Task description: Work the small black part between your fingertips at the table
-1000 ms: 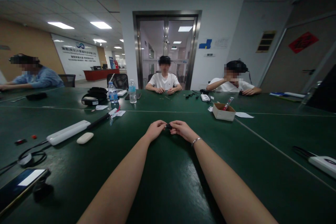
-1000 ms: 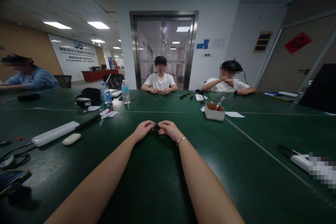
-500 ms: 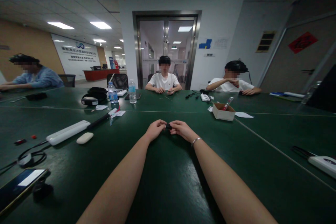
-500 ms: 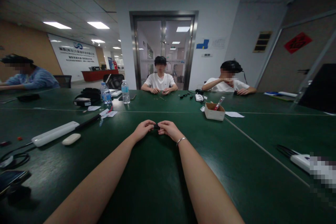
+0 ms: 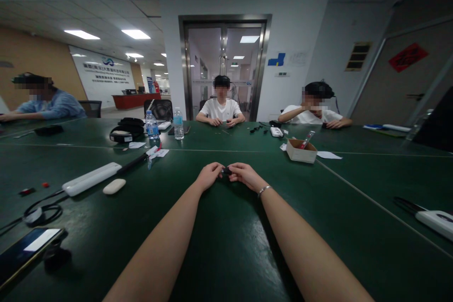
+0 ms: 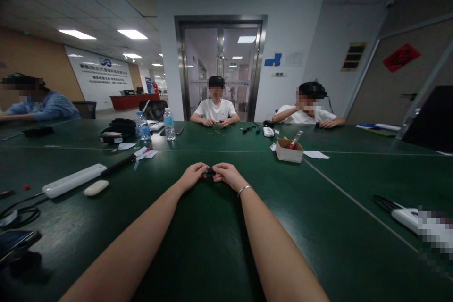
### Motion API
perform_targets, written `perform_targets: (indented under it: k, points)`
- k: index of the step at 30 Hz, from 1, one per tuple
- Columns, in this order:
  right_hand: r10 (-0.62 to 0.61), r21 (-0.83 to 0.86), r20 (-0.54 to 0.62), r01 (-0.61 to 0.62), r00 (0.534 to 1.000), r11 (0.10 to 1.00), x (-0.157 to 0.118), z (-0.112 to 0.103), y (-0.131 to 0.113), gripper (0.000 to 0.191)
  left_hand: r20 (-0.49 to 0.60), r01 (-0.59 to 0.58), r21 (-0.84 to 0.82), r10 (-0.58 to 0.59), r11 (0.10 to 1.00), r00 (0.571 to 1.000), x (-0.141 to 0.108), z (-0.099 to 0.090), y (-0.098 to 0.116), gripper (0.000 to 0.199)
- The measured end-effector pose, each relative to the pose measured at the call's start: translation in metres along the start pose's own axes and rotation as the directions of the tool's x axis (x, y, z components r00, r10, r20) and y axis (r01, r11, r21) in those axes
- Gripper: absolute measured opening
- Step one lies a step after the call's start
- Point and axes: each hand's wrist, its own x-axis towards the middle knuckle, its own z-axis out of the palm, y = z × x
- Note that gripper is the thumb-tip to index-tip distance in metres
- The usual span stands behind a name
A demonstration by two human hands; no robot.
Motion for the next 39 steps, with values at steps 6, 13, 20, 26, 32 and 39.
perform_targets:
  k: [6,13,20,26,32,39]
  points:
    - [0.008,-0.001,-0.008,-0.008,1.000,1.000,0.001,-0.001,0.001,0.003,0.026,0.023,-0.030,-0.022,0.999,0.999,-0.001,0.000,0.004,0.038]
    - [-0.009,-0.002,0.004,0.009,1.000,1.000,0.003,-0.003,0.003,0.005,0.007,-0.009,-0.019,0.009,1.000,1.000,0.002,0.001,-0.002,0.034]
    - [-0.006,-0.033,0.014,0.007,1.000,0.999,0.002,-0.002,0.001,0.002,-0.008,-0.041,-0.084,0.040,0.996,0.999,0.000,0.001,-0.001,0.022]
    - [-0.017,-0.140,-0.030,0.013,0.999,0.990,0.005,-0.001,0.003,0.012,-0.020,-0.095,-0.083,0.094,0.992,0.995,-0.004,-0.003,0.008,0.024]
    - [-0.024,-0.135,-0.024,0.021,0.999,0.991,0.002,-0.002,0.001,0.003,-0.052,-0.083,-0.073,0.079,0.994,0.995,-0.004,-0.003,0.007,0.024]
    - [-0.023,-0.122,0.024,0.026,0.999,0.992,0.001,0.000,-0.001,0.023,-0.088,-0.057,-0.099,0.049,0.993,0.995,-0.003,-0.002,0.005,0.024]
